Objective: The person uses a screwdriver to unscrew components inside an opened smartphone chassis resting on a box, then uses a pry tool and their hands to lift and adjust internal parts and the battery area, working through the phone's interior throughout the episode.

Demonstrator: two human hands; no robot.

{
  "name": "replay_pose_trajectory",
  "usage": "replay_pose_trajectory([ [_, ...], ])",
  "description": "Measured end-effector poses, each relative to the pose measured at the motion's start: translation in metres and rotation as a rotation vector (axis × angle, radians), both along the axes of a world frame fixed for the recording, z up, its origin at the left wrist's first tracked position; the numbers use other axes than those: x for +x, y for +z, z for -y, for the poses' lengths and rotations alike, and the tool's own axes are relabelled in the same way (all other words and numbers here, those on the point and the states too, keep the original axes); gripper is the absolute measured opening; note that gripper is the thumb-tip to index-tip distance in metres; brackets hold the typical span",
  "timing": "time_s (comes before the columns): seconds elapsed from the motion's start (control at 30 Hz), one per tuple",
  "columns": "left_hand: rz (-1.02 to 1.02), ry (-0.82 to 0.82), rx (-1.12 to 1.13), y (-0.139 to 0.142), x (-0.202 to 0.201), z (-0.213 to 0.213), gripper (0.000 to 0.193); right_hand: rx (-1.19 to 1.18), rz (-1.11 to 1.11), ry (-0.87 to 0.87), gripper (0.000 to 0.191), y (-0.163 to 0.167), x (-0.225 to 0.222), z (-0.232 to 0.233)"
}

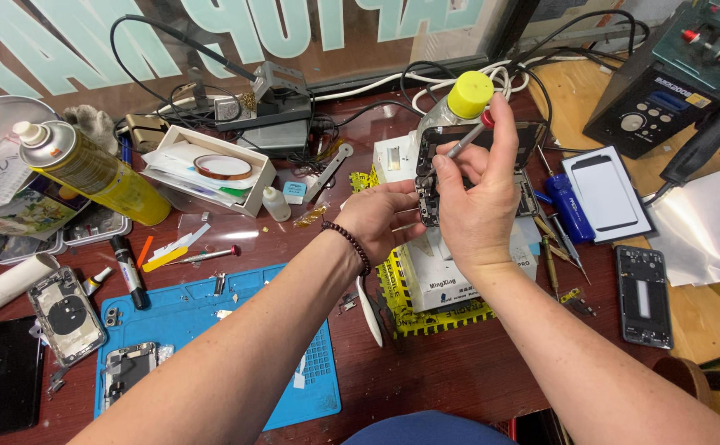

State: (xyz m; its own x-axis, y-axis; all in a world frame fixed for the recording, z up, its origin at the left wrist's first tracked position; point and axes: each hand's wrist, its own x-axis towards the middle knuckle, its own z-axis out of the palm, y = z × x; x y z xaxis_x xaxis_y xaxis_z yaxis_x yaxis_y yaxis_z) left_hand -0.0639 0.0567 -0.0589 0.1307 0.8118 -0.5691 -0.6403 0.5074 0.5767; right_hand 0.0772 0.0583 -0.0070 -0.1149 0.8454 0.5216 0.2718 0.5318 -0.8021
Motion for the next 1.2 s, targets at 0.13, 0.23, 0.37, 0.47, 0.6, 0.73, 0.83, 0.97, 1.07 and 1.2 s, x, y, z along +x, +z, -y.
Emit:
replay_pose_trajectory([
  [0.13,-0.001,-0.004,0.001,-0.001,0.0,-0.001,0.029,0.016,0.005,0.005,0.08,0.001,0.0,0.0],
  [0.23,-0.002,-0.002,-0.003,-0.001,0.0,-0.001,0.029,0.006,0.015,-0.006,0.08,0.001,0.001,0.001],
  [0.37,-0.004,-0.003,-0.004,-0.001,0.0,0.0,0.029,0.006,0.012,-0.001,0.08,0.001,0.0,0.0],
  [0.47,-0.009,-0.005,-0.001,0.0,0.0,-0.001,0.028,0.021,0.034,-0.007,0.08,0.001,0.0,0.0],
  [0.6,-0.014,-0.008,0.02,0.001,0.0,0.0,0.025,0.052,0.058,0.007,0.08,0.001,0.001,0.0],
  [0.73,-0.037,-0.002,0.016,0.004,0.0,-0.001,0.023,0.105,0.136,0.0,0.078,0.002,0.001,0.0],
  [0.83,-0.066,0.002,0.014,0.007,0.0,-0.001,0.022,0.141,0.235,-0.018,0.076,0.005,0.003,0.0],
  [0.97,-0.132,-0.002,0.033,0.01,0.0,0.0,0.021,0.188,0.298,0.0,0.073,0.011,0.005,-0.002],
  [1.07,-0.161,0.01,0.033,0.011,0.001,0.0,0.021,0.207,0.33,0.014,0.071,0.016,0.007,-0.002],
  [1.2,-0.176,0.025,0.03,0.011,0.003,0.0,0.023,0.166,0.344,0.07,0.069,0.025,0.011,-0.005],
])
